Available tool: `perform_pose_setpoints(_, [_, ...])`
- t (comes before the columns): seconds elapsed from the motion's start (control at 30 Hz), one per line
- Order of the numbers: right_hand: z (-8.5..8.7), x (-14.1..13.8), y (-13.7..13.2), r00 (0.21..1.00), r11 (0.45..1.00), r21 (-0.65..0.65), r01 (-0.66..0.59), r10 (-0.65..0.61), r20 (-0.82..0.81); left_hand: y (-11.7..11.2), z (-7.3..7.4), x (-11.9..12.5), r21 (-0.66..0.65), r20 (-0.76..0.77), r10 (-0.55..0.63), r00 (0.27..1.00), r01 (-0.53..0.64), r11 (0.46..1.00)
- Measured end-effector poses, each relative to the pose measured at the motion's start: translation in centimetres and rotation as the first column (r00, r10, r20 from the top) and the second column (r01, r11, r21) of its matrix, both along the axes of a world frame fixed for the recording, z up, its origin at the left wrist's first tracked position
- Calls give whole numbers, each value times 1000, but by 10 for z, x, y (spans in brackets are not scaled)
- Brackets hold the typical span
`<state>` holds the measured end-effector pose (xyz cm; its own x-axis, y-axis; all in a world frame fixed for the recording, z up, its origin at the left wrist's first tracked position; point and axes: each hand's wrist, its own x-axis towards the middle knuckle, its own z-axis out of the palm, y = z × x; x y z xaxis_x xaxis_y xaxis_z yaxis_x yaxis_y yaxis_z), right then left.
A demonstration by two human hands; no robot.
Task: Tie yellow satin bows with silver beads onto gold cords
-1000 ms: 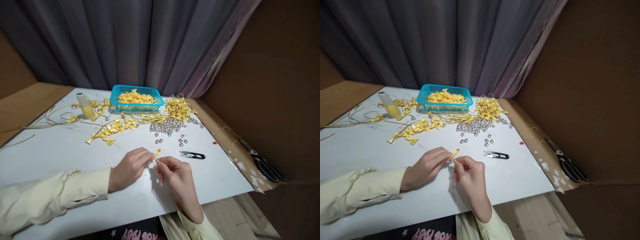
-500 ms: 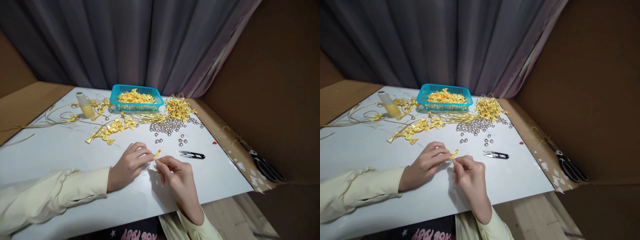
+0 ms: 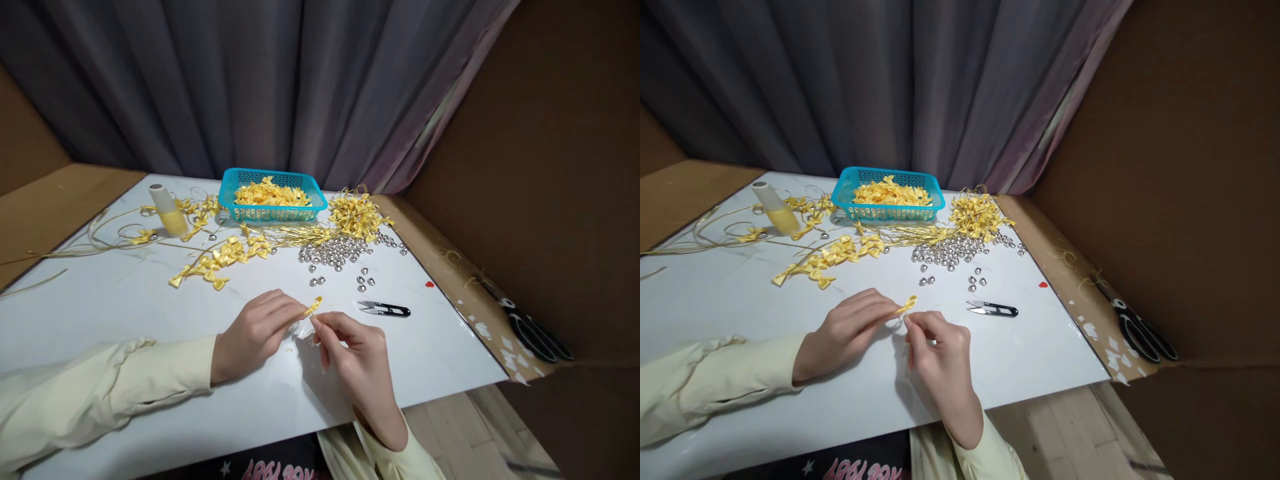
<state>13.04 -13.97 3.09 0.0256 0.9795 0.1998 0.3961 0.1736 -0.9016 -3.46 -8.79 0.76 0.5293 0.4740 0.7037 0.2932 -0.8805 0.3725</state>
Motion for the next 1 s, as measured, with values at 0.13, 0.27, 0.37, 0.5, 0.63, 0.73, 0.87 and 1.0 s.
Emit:
perform_pose_setpoints(0.13, [-3, 2, -1, 996, 994, 105, -23, 13, 88, 1, 0, -4, 191, -124, 12, 992, 12, 982])
perform_pose_setpoints(0.27, [-7, 2, -2, 987, 975, 218, -41, 6, 159, 1, 2, -5, 317, -178, 44, 983, 15, 948])
perform_pose_setpoints(0.37, [-9, 1, -1, 981, 956, 285, -62, 6, 193, 2, 3, -4, 361, -189, 36, 981, 35, 932])
perform_pose_setpoints(0.5, [-9, 1, 0, 961, 901, 423, -101, -22, 275, 5, 3, -5, 382, -191, 18, 981, 57, 922])
perform_pose_setpoints(0.63, [-7, 4, 0, 923, 861, 485, -152, -51, 381, 7, 2, -7, 390, -194, 3, 981, 74, 918])
perform_pose_setpoints(0.73, [-6, 5, 0, 907, 892, 436, -120, -80, 413, 6, 3, -7, 380, -189, 23, 982, 52, 924])
perform_pose_setpoints(0.87, [-4, 5, 1, 936, 928, 356, -107, -26, 350, 5, 6, -7, 373, -171, 56, 984, 12, 928])
perform_pose_setpoints(1.0, [-3, 5, 0, 959, 937, 319, -145, 53, 280, 6, 7, -7, 376, -154, 61, 986, 2, 927])
